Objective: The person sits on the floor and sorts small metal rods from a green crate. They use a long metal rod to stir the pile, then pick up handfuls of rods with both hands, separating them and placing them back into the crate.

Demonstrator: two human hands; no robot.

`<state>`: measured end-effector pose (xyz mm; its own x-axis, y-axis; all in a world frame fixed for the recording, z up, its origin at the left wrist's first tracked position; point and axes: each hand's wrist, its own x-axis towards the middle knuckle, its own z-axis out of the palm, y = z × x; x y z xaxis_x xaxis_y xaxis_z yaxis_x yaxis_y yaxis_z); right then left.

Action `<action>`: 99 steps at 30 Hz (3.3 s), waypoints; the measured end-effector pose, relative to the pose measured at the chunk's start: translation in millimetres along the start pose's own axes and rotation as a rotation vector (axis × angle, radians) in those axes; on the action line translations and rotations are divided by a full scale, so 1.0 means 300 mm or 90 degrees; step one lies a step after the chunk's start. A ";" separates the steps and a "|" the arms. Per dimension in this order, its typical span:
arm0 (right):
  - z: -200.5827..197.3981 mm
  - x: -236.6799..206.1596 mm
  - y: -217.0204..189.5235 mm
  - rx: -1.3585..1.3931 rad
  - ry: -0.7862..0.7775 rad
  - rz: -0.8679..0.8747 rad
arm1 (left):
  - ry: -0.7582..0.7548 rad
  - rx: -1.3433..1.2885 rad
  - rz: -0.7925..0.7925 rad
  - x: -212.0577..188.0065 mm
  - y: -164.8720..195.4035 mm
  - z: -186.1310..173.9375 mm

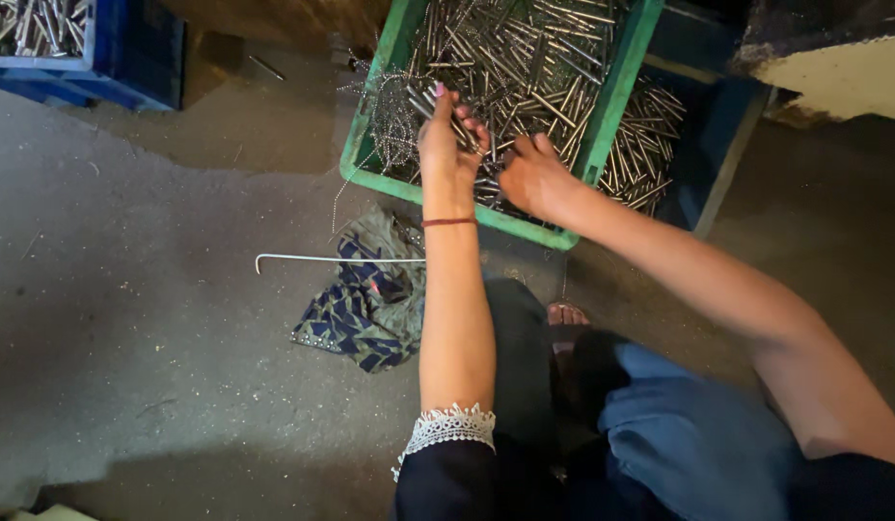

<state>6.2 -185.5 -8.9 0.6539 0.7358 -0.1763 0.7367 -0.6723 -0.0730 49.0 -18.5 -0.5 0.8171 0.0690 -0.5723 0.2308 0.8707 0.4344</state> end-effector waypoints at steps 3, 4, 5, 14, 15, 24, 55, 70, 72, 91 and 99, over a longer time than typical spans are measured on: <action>0.003 0.006 0.025 -0.006 0.051 -0.044 | -0.016 -0.047 -0.015 0.001 0.000 -0.005; -0.001 0.007 0.028 -0.014 0.073 -0.059 | -0.027 -0.056 -0.022 -0.001 0.000 -0.007; -0.006 0.007 0.027 -0.041 0.063 -0.066 | -0.039 -0.064 -0.027 -0.002 -0.002 -0.006; -0.222 -0.033 0.160 0.033 -0.284 0.130 | -0.005 -0.023 0.000 -0.010 0.017 -0.011; -0.253 -0.041 0.194 0.101 -0.287 0.161 | -0.004 -0.010 0.002 -0.013 0.018 -0.004; -0.473 -0.032 0.140 0.106 0.257 0.167 | -0.090 0.040 -0.003 -0.135 0.015 0.117; -0.052 -0.059 -0.004 0.036 0.028 0.158 | -0.068 0.248 0.115 -0.046 -0.027 0.040; -0.077 -0.044 0.035 0.019 -0.067 0.132 | -0.050 0.291 0.098 0.021 -0.102 0.038; -0.069 -0.048 0.022 0.036 -0.081 0.134 | -0.064 0.304 0.093 0.020 -0.108 0.041; -0.359 -0.008 0.248 0.476 0.203 0.222 | -0.097 0.208 -0.042 0.006 -0.109 0.059; -0.367 0.039 0.186 0.533 0.318 0.248 | -0.175 -0.052 -0.177 -0.012 -0.163 0.080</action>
<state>73.8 -205.4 93.1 0.9572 0.2789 0.0779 0.2305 -0.5710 -0.7879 47.5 -73.0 -2.8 0.8424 -0.2982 -0.4488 0.4300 0.8740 0.2263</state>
